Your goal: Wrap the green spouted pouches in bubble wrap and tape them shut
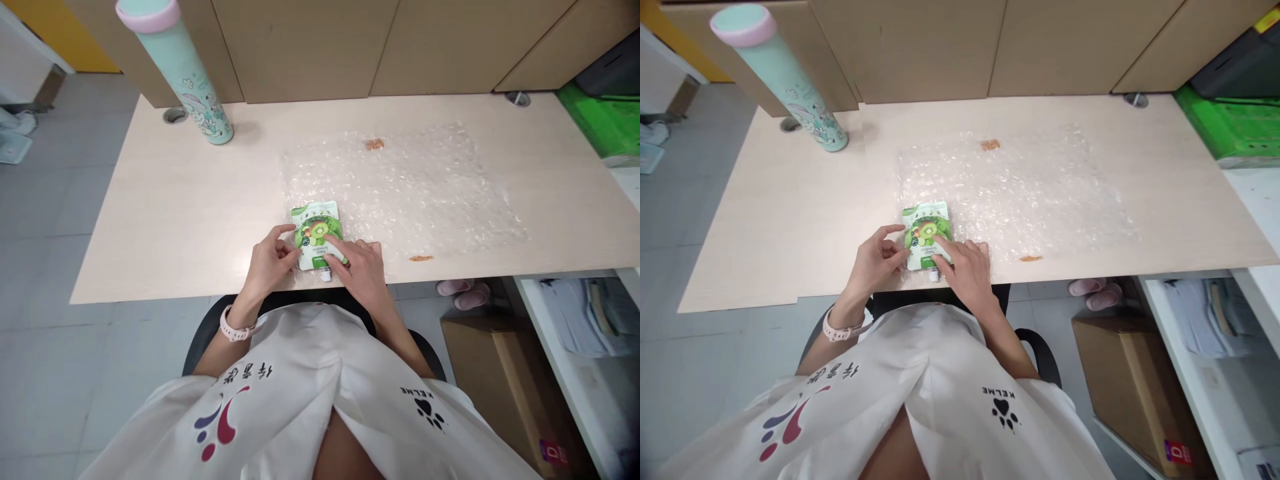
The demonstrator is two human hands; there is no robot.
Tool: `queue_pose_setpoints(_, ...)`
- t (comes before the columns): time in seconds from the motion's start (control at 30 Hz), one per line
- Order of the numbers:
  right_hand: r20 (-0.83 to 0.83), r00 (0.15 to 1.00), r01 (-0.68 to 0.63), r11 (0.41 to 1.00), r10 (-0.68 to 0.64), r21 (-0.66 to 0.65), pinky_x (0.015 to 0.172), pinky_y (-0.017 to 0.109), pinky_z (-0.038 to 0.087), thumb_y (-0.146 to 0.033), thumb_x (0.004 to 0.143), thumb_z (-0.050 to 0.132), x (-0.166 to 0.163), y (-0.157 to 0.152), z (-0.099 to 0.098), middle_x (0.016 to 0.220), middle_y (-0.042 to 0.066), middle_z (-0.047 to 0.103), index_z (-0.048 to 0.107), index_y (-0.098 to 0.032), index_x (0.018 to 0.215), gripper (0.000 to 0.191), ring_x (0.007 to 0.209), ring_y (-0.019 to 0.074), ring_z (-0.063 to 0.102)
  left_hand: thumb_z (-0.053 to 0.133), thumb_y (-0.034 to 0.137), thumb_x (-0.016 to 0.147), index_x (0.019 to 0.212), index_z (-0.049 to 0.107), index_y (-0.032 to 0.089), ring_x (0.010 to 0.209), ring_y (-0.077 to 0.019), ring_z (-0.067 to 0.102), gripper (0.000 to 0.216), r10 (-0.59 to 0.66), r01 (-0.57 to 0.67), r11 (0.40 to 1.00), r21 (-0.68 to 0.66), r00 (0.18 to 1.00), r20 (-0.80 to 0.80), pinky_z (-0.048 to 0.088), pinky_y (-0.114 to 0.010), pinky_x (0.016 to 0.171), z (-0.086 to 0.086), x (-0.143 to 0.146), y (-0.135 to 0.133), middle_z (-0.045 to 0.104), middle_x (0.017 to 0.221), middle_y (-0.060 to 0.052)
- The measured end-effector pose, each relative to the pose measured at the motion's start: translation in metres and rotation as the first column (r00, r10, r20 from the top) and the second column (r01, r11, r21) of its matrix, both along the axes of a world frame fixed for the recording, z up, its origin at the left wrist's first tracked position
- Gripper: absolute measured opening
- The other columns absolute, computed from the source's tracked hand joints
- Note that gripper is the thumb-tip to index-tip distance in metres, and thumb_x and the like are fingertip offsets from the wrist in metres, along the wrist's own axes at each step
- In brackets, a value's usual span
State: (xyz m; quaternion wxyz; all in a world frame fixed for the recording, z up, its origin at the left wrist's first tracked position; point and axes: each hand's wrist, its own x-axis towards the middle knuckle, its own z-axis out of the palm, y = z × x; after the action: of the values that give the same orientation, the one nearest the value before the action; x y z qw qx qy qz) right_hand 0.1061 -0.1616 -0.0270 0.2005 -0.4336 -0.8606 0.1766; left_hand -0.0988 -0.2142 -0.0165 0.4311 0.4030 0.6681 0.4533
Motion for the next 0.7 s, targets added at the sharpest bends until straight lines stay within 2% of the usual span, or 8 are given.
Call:
queue_pose_setpoints(0.07,-0.019,1.000,0.021,0.999,-0.021,0.027,0.091,0.049,0.039,-0.058,0.100,0.042,0.001,-0.008,0.000,0.114,0.011,0.072,0.053,-0.029,0.144,0.054,0.105,0.0326,0.060,0.075,0.027,0.074,0.115,0.062,0.020,0.047,-0.0093,0.055,0.043,0.021,-0.022,0.999,0.029,0.998,0.066,0.047,-0.020,0.049,0.007,0.004,0.001,0.063,0.061,0.006)
queue_pose_setpoints(0.17,-0.054,0.994,-0.096,0.994,0.098,0.045,0.104,0.058,0.036,-0.064,0.095,0.049,0.001,-0.023,-0.003,0.141,0.014,0.060,0.037,-0.024,0.155,0.072,0.134,0.0372,0.047,0.077,0.033,0.076,0.118,0.059,0.020,0.054,-0.0104,0.061,0.048,0.047,-0.072,0.992,0.099,0.970,0.237,0.052,-0.023,0.060,0.016,0.017,0.001,0.066,0.065,0.005)
queue_pose_setpoints(0.27,-0.128,0.991,-0.030,0.999,0.034,0.032,0.104,0.056,0.041,-0.051,0.101,0.044,0.001,-0.028,-0.008,0.141,0.013,0.060,0.036,-0.023,0.155,0.061,0.137,0.0333,0.047,0.074,0.035,0.082,0.132,0.050,0.022,0.079,-0.0170,0.072,0.057,-0.057,-0.004,0.978,0.210,0.958,0.281,0.057,-0.033,0.081,0.024,0.036,-0.001,0.075,0.082,-0.001)
queue_pose_setpoints(0.33,-0.204,0.974,0.097,0.995,-0.095,-0.003,0.094,0.051,0.048,-0.044,0.104,0.036,0.003,-0.025,-0.010,0.127,0.013,0.068,0.049,-0.023,0.146,0.048,0.124,0.0320,0.059,0.070,0.033,0.086,0.139,0.045,0.025,0.106,-0.0224,0.070,0.059,-0.178,0.110,0.951,0.289,0.959,0.222,0.055,-0.042,0.096,0.030,0.051,-0.002,0.077,0.103,-0.006)
queue_pose_setpoints(0.4,-0.245,0.950,0.179,0.981,-0.192,-0.076,0.078,0.046,0.051,-0.043,0.105,0.033,0.008,-0.020,-0.012,0.099,0.011,0.074,0.064,-0.025,0.127,0.043,0.098,0.0305,0.068,0.069,0.028,0.087,0.139,0.048,0.028,0.126,-0.0252,0.062,0.056,-0.301,0.250,0.910,0.331,0.947,0.112,0.049,-0.048,0.107,0.034,0.064,0.000,0.072,0.125,-0.008)
queue_pose_setpoints(0.5,-0.220,0.941,0.236,0.965,-0.256,-0.114,0.066,0.042,0.046,-0.040,0.106,0.032,0.020,-0.013,-0.014,0.064,0.005,0.063,0.072,-0.026,0.093,0.044,0.071,0.0261,0.063,0.066,0.023,0.088,0.130,0.061,0.031,0.138,-0.0273,0.052,0.044,-0.455,0.470,0.812,0.346,0.881,-0.130,0.044,-0.053,0.114,0.035,0.079,0.010,0.063,0.140,-0.003)
queue_pose_setpoints(0.6,-0.166,0.938,0.314,0.949,-0.304,0.039,0.073,0.047,0.044,-0.040,0.104,0.036,0.032,-0.010,-0.018,0.068,0.007,0.059,0.068,-0.026,0.082,0.041,0.081,0.0292,0.059,0.062,0.023,0.090,0.130,0.062,0.031,0.140,-0.0285,0.049,0.041,-0.517,0.623,0.700,0.349,0.780,-0.353,0.043,-0.056,0.114,0.026,0.088,0.023,0.062,0.141,-0.002)
queue_pose_setpoints(0.7,-0.135,0.936,0.341,0.933,-0.325,0.115,0.077,0.053,0.043,-0.043,0.103,0.038,0.043,-0.006,-0.021,0.074,0.010,0.058,0.065,-0.026,0.083,0.039,0.091,0.0334,0.056,0.061,0.024,0.093,0.136,0.057,0.029,0.140,-0.0295,0.050,0.043,-0.489,0.664,0.659,0.353,0.735,-0.470,0.044,-0.057,0.113,0.012,0.095,0.033,0.060,0.143,-0.005)
